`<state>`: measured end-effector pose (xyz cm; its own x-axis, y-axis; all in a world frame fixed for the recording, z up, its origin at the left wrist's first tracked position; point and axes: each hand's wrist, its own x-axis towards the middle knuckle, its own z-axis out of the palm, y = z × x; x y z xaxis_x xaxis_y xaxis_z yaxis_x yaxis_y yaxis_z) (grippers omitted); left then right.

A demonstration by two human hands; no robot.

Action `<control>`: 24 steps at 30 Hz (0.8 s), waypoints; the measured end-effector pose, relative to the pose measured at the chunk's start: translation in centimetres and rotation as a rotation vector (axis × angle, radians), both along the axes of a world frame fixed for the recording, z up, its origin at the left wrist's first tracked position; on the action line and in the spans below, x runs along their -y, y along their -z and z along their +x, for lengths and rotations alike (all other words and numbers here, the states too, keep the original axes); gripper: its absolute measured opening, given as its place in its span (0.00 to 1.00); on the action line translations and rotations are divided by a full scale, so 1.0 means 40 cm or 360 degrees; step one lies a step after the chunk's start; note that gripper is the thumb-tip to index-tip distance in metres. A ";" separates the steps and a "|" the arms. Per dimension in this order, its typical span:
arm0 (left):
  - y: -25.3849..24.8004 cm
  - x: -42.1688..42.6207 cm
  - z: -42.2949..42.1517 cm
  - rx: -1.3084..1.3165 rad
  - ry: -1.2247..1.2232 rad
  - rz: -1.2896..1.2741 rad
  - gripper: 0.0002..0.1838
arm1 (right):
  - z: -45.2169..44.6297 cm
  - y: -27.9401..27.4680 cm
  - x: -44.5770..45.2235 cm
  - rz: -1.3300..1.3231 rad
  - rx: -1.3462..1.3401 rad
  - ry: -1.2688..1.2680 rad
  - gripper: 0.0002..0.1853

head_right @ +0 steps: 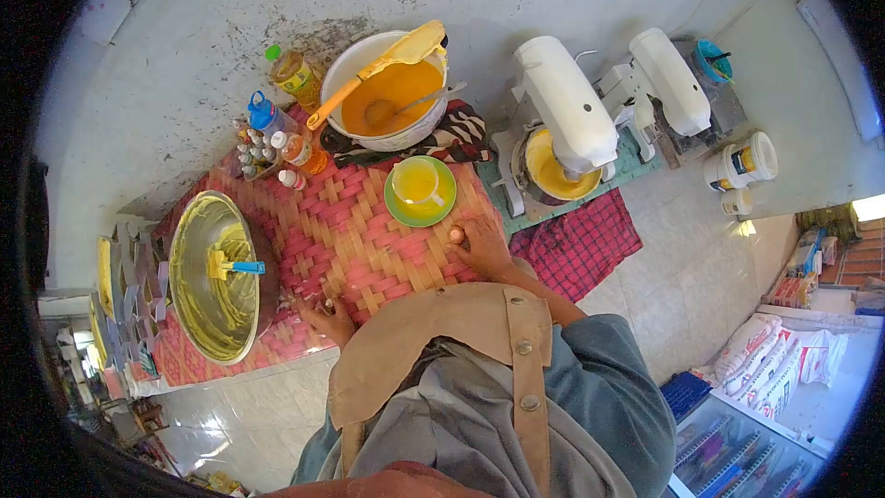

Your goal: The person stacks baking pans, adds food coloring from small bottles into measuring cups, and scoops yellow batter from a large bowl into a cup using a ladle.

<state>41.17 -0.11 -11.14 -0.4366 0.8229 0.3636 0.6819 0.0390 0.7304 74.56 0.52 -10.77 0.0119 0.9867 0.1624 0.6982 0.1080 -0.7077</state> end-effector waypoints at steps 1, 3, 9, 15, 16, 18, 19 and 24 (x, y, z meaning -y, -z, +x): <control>0.005 0.000 -0.002 -0.0001 0.0003 0.0000 0.22 | 0.000 0.001 0.000 -0.0012 -0.0011 0.0003 0.22; -0.009 0.001 0.006 0.0096 -0.0010 -0.0015 0.21 | 0.000 0.001 0.002 -0.0026 -0.0023 0.0008 0.22; -0.011 -0.007 0.019 0.0286 -0.0017 0.0142 0.18 | 0.001 0.009 0.000 -0.0037 -0.0063 -0.0001 0.22; -0.011 -0.003 0.001 -0.0545 -0.0063 0.0018 0.17 | 0.001 0.007 0.002 -0.0007 0.0041 -0.0009 0.23; -0.007 -0.003 0.000 -0.0545 -0.0061 0.0017 0.17 | 0.001 0.006 0.003 -0.0040 0.0044 0.0000 0.23; 0.007 -0.001 -0.006 -0.0508 -0.0110 -0.0013 0.17 | 0.001 0.002 0.002 -0.0074 0.0047 0.0010 0.23; 0.014 -0.001 -0.008 -0.0509 -0.0107 -0.0014 0.17 | 0.001 -0.001 0.000 -0.0089 0.0056 0.0004 0.23; 0.034 0.000 -0.021 -0.0540 -0.0118 -0.0006 0.15 | -0.001 0.007 0.000 -0.0096 0.0054 0.0017 0.23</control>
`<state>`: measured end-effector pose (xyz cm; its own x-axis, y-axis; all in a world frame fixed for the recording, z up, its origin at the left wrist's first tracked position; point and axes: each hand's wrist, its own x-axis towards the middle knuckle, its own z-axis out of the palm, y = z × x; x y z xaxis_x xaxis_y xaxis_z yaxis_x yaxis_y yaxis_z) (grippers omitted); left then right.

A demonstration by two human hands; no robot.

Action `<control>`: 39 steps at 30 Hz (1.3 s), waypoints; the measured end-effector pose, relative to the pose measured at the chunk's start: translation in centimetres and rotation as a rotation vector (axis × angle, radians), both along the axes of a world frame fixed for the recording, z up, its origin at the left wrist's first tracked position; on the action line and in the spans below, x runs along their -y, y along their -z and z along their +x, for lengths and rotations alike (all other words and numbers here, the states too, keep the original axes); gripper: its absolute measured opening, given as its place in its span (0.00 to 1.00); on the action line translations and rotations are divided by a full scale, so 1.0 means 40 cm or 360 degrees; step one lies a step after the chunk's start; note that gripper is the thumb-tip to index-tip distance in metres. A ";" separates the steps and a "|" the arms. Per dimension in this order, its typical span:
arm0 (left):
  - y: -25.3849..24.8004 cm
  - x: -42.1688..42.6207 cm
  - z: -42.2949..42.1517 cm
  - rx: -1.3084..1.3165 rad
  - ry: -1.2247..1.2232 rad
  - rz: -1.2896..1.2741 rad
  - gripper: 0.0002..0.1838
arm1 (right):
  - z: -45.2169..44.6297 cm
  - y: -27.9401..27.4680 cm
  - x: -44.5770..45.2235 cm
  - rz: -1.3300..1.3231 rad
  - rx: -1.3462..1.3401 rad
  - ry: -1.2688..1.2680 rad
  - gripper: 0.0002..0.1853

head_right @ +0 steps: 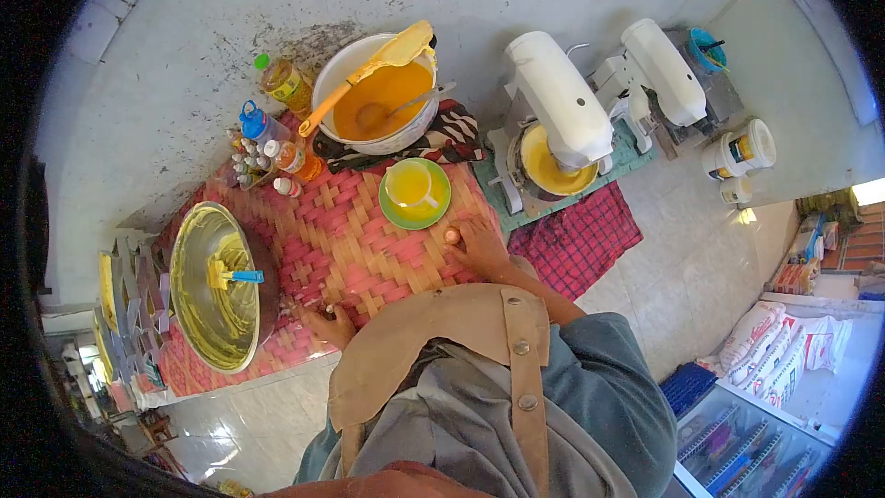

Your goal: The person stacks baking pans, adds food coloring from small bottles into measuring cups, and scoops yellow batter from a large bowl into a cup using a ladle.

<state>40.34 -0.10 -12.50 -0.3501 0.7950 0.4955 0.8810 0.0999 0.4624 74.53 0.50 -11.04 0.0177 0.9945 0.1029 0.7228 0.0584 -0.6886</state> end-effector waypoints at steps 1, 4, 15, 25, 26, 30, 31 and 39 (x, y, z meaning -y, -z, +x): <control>0.003 0.000 -0.004 -0.0001 0.0004 0.0000 0.15 | 0.000 -0.004 0.000 0.0003 0.0043 -0.0008 0.23; 0.016 -0.003 -0.014 0.0090 0.0040 -0.0091 0.15 | 0.002 0.013 -0.001 0.0109 0.0084 -0.0008 0.22; -0.038 0.054 -0.018 -0.0058 0.0242 -0.0336 0.13 | 0.055 -0.021 0.017 0.0388 -0.0613 0.0784 0.22; 0.008 0.044 -0.085 -0.0013 0.0761 -0.0509 0.13 | 0.407 0.307 0.029 -0.0149 -0.0604 0.2012 0.17; 0.032 0.055 -0.077 0.0123 0.0488 -0.0473 0.13 | 0.457 0.435 0.034 -0.0096 -0.0429 0.2010 0.17; -0.027 0.026 -0.062 0.0076 0.0637 -0.0667 0.10 | 0.507 0.398 -0.059 -0.0260 -0.0211 0.1884 0.18; -0.029 0.018 -0.061 0.0091 0.0660 -0.0672 0.10 | 0.523 0.449 -0.070 -0.0300 -0.0043 0.1876 0.18; -0.013 -0.005 -0.065 0.0185 0.0697 -0.0762 0.10 | 0.561 0.489 -0.183 -0.0599 0.0315 0.1592 0.16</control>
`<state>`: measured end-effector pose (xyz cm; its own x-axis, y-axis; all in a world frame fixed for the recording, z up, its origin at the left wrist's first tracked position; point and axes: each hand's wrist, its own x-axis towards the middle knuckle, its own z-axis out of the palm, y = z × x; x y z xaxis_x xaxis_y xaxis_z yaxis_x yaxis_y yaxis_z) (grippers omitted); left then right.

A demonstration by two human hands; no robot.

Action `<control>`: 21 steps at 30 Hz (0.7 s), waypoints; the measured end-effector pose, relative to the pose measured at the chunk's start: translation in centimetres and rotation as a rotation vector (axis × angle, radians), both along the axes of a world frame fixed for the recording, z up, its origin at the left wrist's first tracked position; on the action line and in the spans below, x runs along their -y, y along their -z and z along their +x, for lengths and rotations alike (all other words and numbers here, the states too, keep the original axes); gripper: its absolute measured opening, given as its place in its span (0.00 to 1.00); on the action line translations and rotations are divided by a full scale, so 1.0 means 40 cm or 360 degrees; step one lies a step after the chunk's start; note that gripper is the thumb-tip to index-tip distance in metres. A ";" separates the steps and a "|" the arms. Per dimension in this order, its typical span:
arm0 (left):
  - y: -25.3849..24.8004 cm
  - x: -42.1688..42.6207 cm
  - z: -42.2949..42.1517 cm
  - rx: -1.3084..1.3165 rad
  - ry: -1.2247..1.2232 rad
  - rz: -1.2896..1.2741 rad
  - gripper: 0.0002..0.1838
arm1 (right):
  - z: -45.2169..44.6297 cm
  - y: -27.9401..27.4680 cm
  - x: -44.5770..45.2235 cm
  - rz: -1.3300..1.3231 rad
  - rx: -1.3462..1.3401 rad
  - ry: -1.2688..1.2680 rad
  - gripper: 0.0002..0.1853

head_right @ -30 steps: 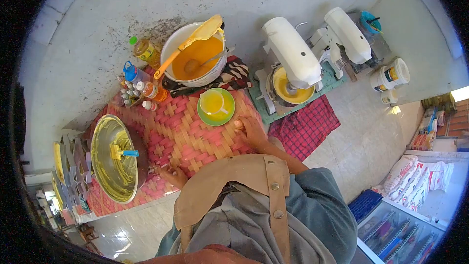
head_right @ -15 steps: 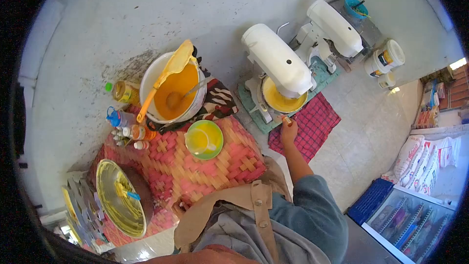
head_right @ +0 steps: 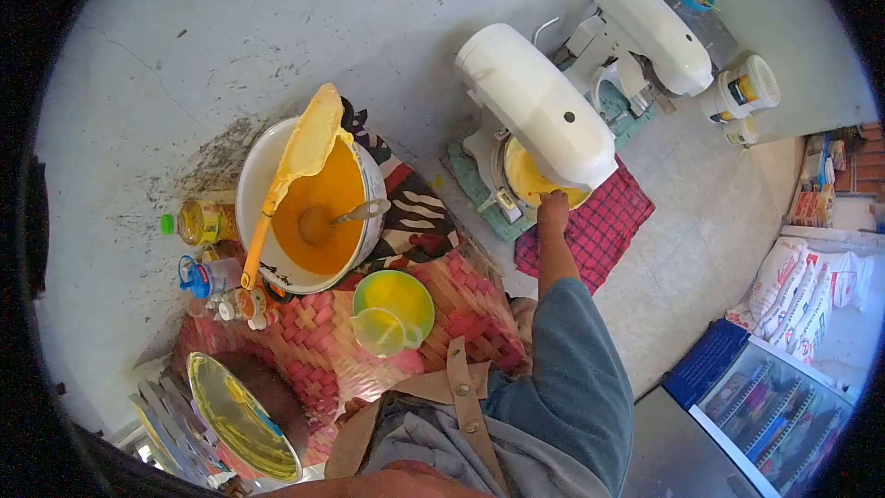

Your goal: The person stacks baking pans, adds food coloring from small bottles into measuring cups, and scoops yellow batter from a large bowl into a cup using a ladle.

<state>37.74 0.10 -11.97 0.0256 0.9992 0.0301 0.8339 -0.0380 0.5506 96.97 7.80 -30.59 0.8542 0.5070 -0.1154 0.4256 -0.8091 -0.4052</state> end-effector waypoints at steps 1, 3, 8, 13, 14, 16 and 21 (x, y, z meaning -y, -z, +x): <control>-0.001 0.001 0.001 0.0003 -0.0008 -0.0009 0.10 | 0.006 0.009 -0.011 -0.0035 -0.0028 0.0104 0.16; -0.005 0.002 0.005 0.0004 -0.0025 -0.0024 0.10 | 0.015 0.028 -0.024 -0.0071 -0.0061 0.0197 0.17; -0.014 -0.004 0.008 0.0021 -0.0049 -0.0047 0.10 | 0.019 0.024 -0.034 -0.0051 -0.0131 0.0293 0.15; -0.020 0.002 0.015 0.0038 -0.0054 -0.0055 0.11 | 0.019 -0.009 -0.049 -0.0126 -0.0239 0.0369 0.16; -0.020 0.002 0.016 0.0041 -0.0057 -0.0053 0.11 | 0.021 -0.009 -0.049 -0.0114 -0.0269 0.0383 0.16; -0.021 0.000 0.019 0.0047 -0.0052 -0.0053 0.11 | 0.022 0.003 -0.046 -0.0115 -0.0223 0.0384 0.16; -0.025 -0.006 0.027 0.0061 -0.0026 -0.0047 0.11 | 0.027 0.031 -0.021 -0.0090 -0.0194 0.0373 0.16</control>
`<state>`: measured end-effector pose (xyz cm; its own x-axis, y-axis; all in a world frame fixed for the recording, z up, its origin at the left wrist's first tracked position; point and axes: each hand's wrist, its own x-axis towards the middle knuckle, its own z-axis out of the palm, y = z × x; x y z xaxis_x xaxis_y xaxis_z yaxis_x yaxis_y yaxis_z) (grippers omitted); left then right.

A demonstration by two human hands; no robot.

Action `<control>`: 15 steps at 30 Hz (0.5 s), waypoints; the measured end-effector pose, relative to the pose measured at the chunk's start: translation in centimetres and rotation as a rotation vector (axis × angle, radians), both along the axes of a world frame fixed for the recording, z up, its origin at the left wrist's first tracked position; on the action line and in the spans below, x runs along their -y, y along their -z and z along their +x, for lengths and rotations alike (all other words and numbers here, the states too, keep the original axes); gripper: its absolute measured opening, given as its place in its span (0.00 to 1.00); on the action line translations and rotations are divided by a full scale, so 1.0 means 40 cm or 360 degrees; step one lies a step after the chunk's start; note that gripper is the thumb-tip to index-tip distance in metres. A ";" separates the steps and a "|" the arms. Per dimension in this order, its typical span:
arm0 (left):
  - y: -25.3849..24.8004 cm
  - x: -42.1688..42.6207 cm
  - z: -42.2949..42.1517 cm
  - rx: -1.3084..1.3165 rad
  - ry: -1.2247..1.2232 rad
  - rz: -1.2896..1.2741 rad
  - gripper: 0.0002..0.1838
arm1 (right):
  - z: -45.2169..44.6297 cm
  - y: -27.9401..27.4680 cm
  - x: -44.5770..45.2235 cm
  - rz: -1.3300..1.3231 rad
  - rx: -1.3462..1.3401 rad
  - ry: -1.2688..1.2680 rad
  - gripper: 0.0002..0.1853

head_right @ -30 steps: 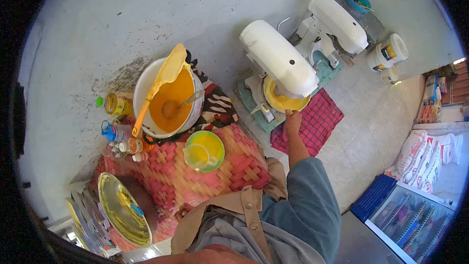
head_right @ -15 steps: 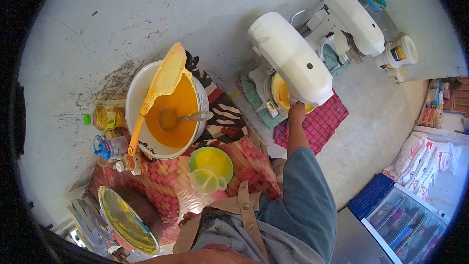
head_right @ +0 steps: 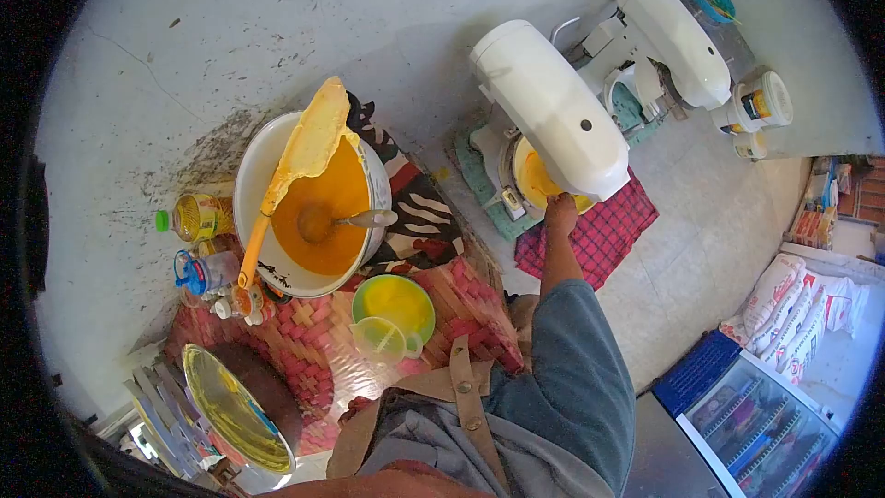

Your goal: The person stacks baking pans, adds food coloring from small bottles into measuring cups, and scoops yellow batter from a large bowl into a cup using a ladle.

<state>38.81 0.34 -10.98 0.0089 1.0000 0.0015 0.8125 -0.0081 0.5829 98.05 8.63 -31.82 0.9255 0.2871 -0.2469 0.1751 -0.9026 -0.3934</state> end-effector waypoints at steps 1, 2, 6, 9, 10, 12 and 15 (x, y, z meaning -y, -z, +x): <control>0.000 -0.003 -0.001 0.0004 0.0004 -0.0001 0.11 | -0.001 0.004 0.004 0.0076 0.0035 0.0023 0.17; 0.000 -0.003 -0.001 0.0007 0.0010 -0.0003 0.11 | -0.001 0.006 0.008 0.0151 0.0070 0.0045 0.18; 0.002 -0.004 0.000 0.0027 0.0020 -0.0006 0.11 | 0.010 0.012 0.027 0.0123 -0.0045 -0.0029 0.20; 0.001 0.000 -0.002 0.0036 0.0020 -0.0010 0.11 | -0.007 -0.006 0.039 0.0422 -0.0105 0.0047 0.22; 0.000 0.000 -0.003 0.0045 0.0018 -0.0010 0.11 | -0.013 -0.018 0.041 0.0481 -0.0175 0.0132 0.22; 0.002 0.002 -0.003 0.0056 0.0016 -0.0010 0.11 | -0.010 0.002 0.055 0.0538 -0.0242 0.0210 0.23; 0.004 0.005 -0.002 0.0076 0.0018 -0.0005 0.11 | -0.002 0.061 0.084 0.1518 -0.0999 0.0518 0.23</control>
<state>38.71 0.14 -11.13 0.0202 0.9998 -0.0010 0.7836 -0.0152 0.6211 97.97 5.28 -34.26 0.7825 0.3745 -0.4974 -0.4718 -0.1648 -0.8662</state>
